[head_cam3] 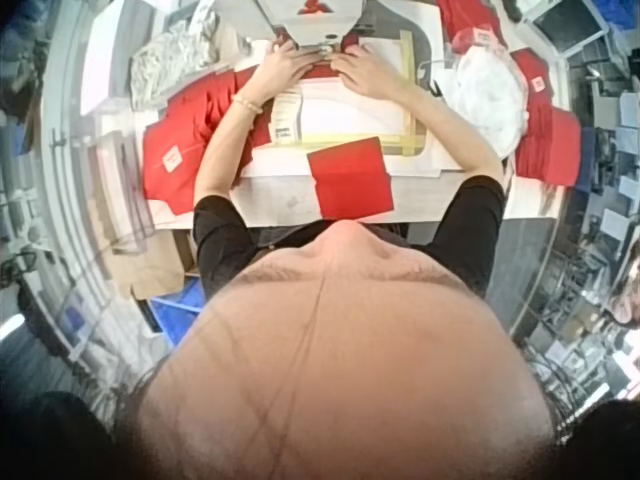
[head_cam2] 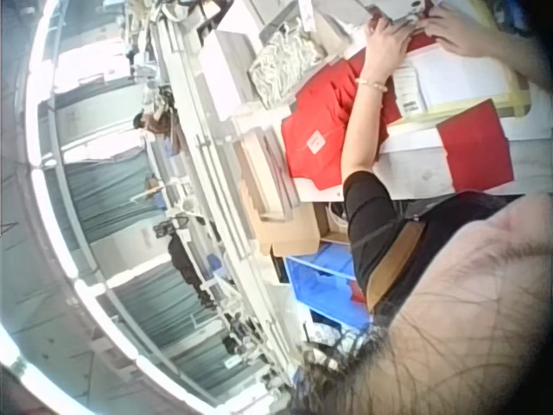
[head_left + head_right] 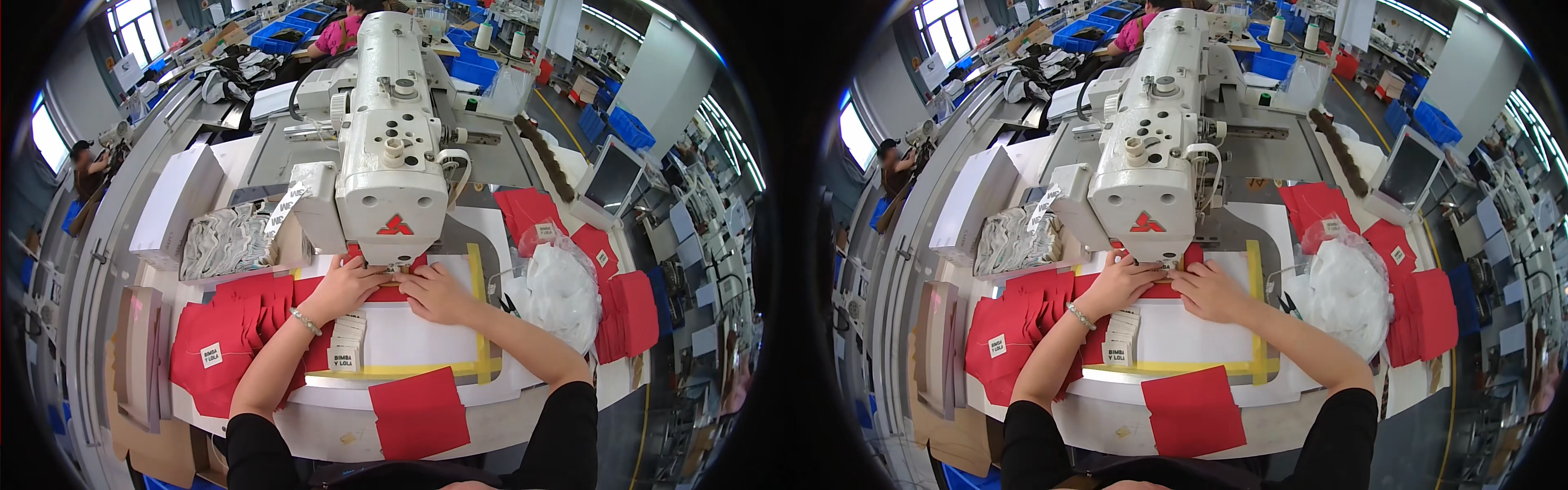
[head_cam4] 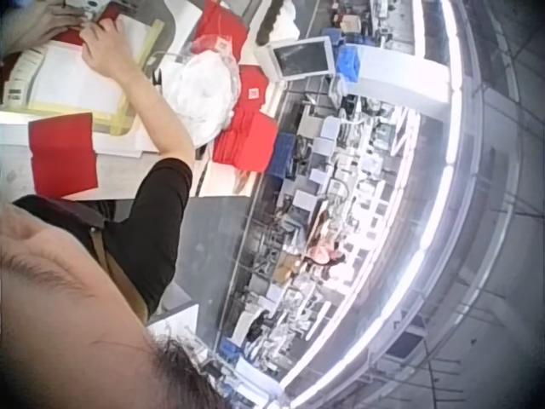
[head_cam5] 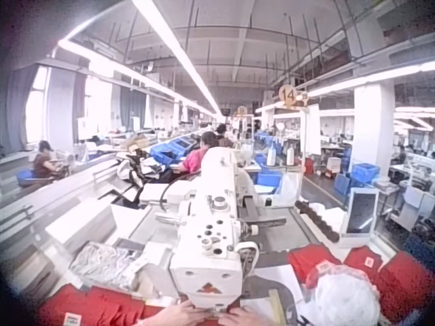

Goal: The person sews white rectangular labels onto red fabric pieces using an industrial sewing machine. They pick up a red fabric piece, place a label on it, and guide it through the machine to stitch the label in place. After sewing, they cut the thread and place the finished piece into a stack.

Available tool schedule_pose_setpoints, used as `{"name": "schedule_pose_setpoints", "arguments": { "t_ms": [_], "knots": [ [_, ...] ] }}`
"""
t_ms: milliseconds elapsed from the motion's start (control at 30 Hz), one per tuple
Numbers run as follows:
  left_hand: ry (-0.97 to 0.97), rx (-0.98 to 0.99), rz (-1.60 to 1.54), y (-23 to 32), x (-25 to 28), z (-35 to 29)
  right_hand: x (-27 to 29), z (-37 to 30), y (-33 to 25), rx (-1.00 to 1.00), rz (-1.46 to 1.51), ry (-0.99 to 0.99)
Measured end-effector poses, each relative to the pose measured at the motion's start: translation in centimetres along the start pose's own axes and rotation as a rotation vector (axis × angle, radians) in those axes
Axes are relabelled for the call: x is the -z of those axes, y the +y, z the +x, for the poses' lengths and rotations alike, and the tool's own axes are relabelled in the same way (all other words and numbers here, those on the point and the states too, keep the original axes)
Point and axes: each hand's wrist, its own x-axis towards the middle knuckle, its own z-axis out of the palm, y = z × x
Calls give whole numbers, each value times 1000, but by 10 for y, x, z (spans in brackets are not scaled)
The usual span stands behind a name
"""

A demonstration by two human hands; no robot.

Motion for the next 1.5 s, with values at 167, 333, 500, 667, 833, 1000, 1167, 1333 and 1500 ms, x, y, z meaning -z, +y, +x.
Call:
{"name": "schedule_pose_setpoints", "arguments": {
  "t_ms": [167, 333, 500, 667, 833, 1000, 1167, 1333, 1500],
  "knots": [
    [14, -9, 39, 1, -1, 1, 2, 0, 0, 2, -30, -12],
    [-25, 8, 30, 4, 1, 0, 3, 0, -5, 3, -28, -7],
    [-6, -15, 12, 5, 2, 3, 1, -1, -2, 2, -18, 18],
    [-78, 24, 19, 4, 3, 5, 1, -2, 3, 78, -19, 119],
    [-122, 105, -47, -2, 5, 13, 0, -3, 15, 60, 16, 206],
    [-180, 135, -41, -13, 3, 15, -1, 4, 22, 28, 46, 290],
    [-77, 18, 67, -14, -2, 12, -1, 1, 20, 75, 33, 215],
    [-126, 44, 89, -8, 4, 11, 1, -8, 14, 40, 11, 179],
    [-127, 131, 48, -4, 23, -2, 15, -18, 15, -131, -30, 121]
  ]
}}
